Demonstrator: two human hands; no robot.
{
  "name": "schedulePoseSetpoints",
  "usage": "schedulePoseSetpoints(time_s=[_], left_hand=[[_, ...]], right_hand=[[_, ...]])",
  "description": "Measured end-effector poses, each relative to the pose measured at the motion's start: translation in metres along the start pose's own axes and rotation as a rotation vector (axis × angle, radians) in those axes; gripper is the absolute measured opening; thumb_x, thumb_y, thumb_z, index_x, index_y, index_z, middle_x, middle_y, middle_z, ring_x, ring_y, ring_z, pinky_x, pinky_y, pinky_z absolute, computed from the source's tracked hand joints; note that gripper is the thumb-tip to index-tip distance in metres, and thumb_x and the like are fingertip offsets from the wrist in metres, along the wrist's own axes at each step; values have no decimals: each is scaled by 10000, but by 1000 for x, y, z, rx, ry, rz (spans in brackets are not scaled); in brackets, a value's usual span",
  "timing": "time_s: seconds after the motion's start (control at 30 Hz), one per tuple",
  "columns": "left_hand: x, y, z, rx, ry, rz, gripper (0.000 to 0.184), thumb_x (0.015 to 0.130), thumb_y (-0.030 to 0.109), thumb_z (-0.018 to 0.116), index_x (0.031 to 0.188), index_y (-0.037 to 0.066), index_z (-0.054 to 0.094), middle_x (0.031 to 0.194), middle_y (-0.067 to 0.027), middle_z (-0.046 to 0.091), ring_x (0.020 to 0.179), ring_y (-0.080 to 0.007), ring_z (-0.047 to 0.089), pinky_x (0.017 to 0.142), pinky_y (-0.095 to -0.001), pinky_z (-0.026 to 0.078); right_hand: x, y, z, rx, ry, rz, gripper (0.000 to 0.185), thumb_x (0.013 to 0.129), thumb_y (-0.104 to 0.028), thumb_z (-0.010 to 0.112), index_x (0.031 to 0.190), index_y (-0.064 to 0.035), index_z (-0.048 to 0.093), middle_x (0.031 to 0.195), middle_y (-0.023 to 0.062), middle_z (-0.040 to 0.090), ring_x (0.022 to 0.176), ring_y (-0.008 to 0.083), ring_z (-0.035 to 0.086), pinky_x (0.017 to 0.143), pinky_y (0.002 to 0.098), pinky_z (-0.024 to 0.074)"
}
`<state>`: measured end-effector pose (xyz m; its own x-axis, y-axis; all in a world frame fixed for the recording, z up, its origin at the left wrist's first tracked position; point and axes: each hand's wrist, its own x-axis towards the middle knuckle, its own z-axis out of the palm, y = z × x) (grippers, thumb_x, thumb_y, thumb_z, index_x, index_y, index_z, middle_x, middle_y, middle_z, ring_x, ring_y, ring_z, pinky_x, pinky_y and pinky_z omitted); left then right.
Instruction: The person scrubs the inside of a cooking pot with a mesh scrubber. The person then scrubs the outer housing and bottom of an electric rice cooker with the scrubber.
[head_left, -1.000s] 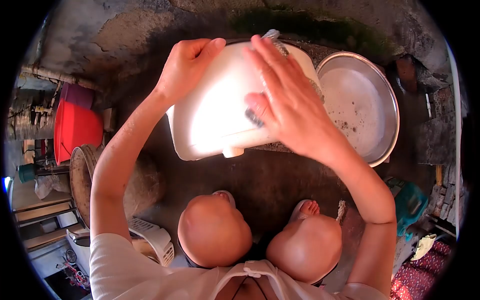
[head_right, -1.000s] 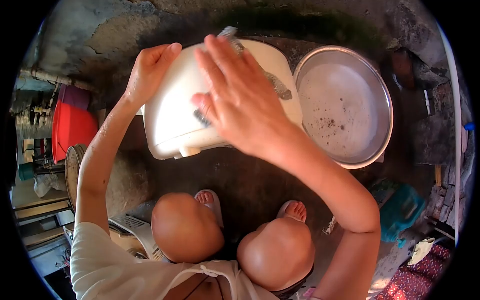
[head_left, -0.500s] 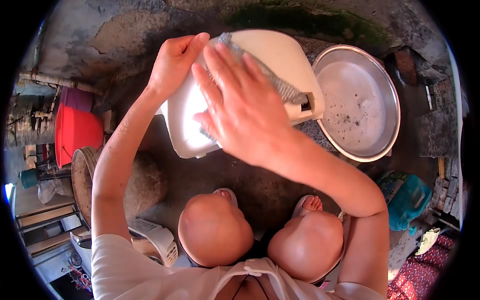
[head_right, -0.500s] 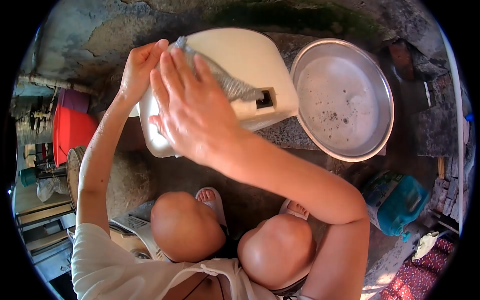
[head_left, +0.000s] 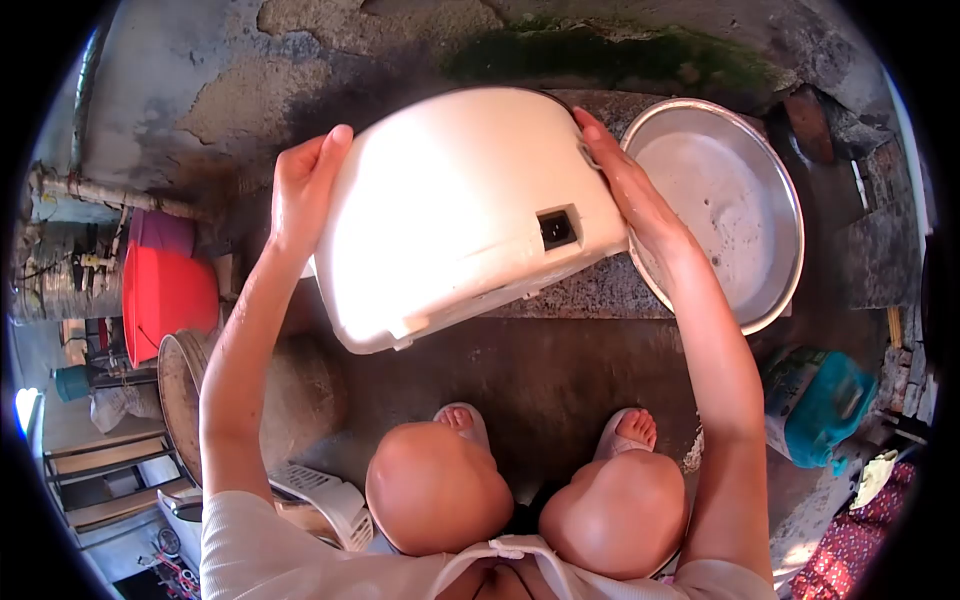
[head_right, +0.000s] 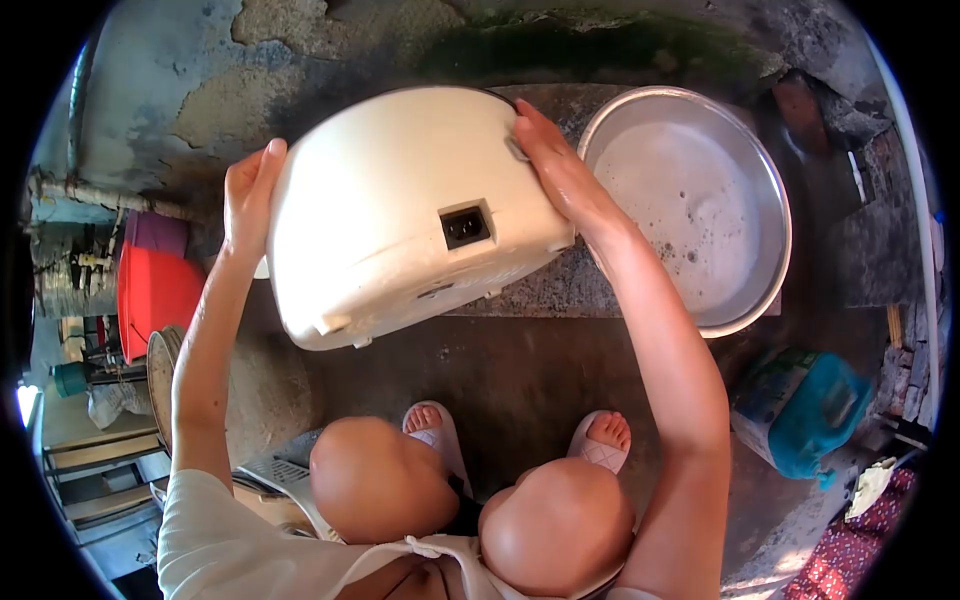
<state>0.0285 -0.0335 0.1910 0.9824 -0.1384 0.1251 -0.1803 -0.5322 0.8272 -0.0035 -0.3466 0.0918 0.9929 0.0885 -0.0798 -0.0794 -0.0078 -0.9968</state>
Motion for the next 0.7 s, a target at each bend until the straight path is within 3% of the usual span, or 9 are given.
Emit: schedulePoseSetpoints(time_s=[0.1,0.23,0.27,0.37,0.4,0.5,0.53,0.63,0.7], left_hand=[[-9,-2,0,-83,60,7,453,924,428,528,718,33,611,589,72,502,517,-5,397,466,-194,301],[-11,-29,3,-234,212,78,430,928,399,534,710,36,607,593,73,501,523,-5,384,477,-193,292],[-10,-33,4,-229,232,90,426,932,395,529,718,35,607,599,71,501,526,-5,382,477,-193,288],[-4,-24,1,-49,155,105,439,952,400,479,792,13,610,624,44,524,556,-34,432,506,-216,348],[4,-8,2,36,98,121,444,952,406,473,810,7,609,629,36,531,566,-43,448,520,-225,367],[30,28,5,129,-115,39,472,943,433,471,862,-7,619,629,4,544,595,-75,497,581,-256,427],[43,17,7,192,-60,29,497,926,461,490,850,-11,629,633,-12,560,606,-77,516,596,-251,435],[49,16,15,172,23,49,527,917,488,491,842,-14,636,642,-26,582,609,-83,534,609,-254,447],[51,21,19,175,13,24,533,913,501,490,841,-5,642,652,-27,597,610,-78,543,614,-259,452]], right_hand=[[14,-33,8,-314,7,-215,726,935,-579,279,1439,-60,227,1497,161,193,1396,283,151,1120,348,154],[35,-55,12,-472,58,-446,606,949,-494,379,1419,-118,313,1472,123,265,1363,257,253,1091,314,228],[46,-53,13,-465,61,-534,533,963,-423,391,1390,-108,349,1449,118,316,1313,259,345,1060,307,283],[72,-53,8,-497,-75,-460,534,975,-466,278,1440,-205,261,1498,107,220,1387,302,191,1124,480,10],[83,-55,8,-520,-72,-460,531,973,-409,342,1431,-146,281,1493,157,205,1388,301,188,1116,481,122],[88,-55,11,-263,-158,-297,458,969,-352,397,1342,-86,387,1400,103,404,1214,255,460,1002,311,356],[71,-65,17,-369,-106,-336,400,968,-293,390,1303,-74,408,1355,116,459,1118,241,535,955,318,397],[24,-68,32,-539,85,-470,455,953,-292,402,1328,-35,385,1359,175,436,1211,327,470,1021,377,346],[4,-63,38,-559,251,-548,382,922,-196,422,1269,-37,433,1261,156,526,1102,322,541,964,380,394]])
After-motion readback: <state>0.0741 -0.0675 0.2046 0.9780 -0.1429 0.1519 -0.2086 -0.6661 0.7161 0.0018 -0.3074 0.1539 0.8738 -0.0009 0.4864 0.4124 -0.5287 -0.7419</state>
